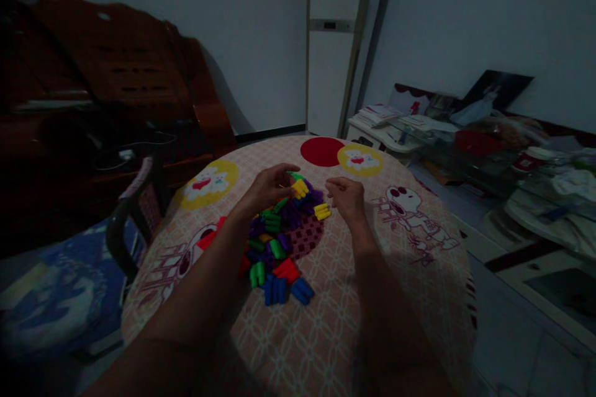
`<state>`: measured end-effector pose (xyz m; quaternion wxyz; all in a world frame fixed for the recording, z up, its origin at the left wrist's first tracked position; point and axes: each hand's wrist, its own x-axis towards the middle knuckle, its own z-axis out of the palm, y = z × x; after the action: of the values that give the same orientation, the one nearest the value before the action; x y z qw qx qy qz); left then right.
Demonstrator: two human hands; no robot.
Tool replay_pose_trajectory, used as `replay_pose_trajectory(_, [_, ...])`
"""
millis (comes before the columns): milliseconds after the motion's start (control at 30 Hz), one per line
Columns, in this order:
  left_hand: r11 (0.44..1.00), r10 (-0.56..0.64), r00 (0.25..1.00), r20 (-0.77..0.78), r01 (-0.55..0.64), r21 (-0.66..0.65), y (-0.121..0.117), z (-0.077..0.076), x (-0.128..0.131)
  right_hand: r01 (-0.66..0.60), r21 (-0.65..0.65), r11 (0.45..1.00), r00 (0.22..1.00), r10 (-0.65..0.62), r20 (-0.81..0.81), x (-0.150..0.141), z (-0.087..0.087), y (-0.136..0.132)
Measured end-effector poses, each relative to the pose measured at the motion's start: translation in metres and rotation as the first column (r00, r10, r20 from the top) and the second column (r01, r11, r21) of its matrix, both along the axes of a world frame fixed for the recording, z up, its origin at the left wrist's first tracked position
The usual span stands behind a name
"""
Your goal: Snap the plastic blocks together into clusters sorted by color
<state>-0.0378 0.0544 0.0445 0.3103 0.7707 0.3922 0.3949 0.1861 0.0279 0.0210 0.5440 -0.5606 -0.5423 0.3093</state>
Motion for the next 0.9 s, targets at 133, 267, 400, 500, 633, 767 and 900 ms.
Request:
replay_pose_trajectory(133, [0.992,-0.12,0.992,-0.029,0.121,0.019,-0.005,-0.008,0.019,-0.202,-0.066,0.977,0.979,0.203,0.003,-0.022,0.005,-0.008])
replay_pose_trajectory(267, [0.99,-0.135,0.991,-0.027,0.135,0.03,-0.005,-0.013,0.024,-0.254,-0.113,0.961,0.967,0.252,-0.028,-0.024,0.005,-0.011])
replay_pose_trajectory(400, [0.997,-0.081,0.997,0.001,0.081,0.015,-0.003,-0.016,0.025,-0.263,-0.102,0.959,0.965,0.262,-0.023,-0.02,0.001,-0.007])
replay_pose_trajectory(500, [1.0,-0.02,1.0,0.0,0.02,0.005,-0.001,-0.02,0.028,-0.217,-0.099,0.971,0.975,0.22,0.024,-0.022,-0.005,-0.004])
replay_pose_trajectory(633, [0.995,-0.094,0.995,0.029,0.095,-0.015,-0.002,-0.025,0.034,-0.216,-0.064,0.974,0.971,0.221,0.094,-0.025,-0.01,-0.003])
replay_pose_trajectory(767, [0.988,-0.147,0.986,0.079,0.149,-0.028,-0.005,-0.021,0.034,-0.162,-0.077,0.984,0.983,0.167,0.07,-0.006,-0.006,0.001])
replay_pose_trajectory(900, [1.0,0.016,1.0,0.018,-0.016,0.017,0.004,-0.015,0.011,0.168,0.019,0.986,0.969,-0.169,0.18,0.046,-0.003,0.007])
